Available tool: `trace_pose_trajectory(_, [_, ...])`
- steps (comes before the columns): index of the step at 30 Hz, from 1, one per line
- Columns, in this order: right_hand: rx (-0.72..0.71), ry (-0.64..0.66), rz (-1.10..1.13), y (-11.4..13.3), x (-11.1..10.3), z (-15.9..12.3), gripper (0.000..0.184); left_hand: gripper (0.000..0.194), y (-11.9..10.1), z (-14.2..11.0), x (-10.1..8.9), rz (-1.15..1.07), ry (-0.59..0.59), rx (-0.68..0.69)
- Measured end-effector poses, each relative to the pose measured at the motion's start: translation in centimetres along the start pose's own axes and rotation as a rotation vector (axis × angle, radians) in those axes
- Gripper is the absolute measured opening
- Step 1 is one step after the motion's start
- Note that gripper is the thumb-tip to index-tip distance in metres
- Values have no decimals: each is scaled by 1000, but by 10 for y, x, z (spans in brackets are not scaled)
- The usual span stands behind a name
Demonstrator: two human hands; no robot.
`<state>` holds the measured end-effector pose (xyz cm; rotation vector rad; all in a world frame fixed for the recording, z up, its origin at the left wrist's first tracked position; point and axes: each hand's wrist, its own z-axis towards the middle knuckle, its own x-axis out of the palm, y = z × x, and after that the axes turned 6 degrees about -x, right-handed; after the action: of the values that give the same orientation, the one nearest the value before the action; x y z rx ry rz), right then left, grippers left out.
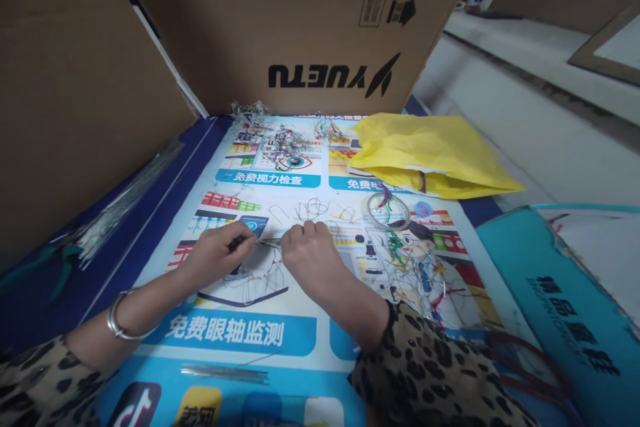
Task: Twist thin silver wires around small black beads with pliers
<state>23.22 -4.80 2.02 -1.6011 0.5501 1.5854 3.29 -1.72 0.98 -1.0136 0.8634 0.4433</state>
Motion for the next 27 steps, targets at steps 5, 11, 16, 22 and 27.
trace_pose_trajectory(5, [70,-67,31,-7,8,-8,10,8,3,0,-4,-52,22,-67])
trace_pose_trajectory(11, [93,-153,95,-10,15,-14,14,13,11,-3,-7,-84,-42,-86])
trace_pose_trajectory(16, [115,-224,161,-11,17,-20,17,11,14,-3,-9,-88,-83,-40])
trace_pose_trajectory(22, [99,-377,256,-5,12,-28,17,8,15,-3,-10,-140,-74,73])
trace_pose_trajectory(27, [78,-412,345,4,7,-38,22,7,12,-5,-17,-191,-130,173])
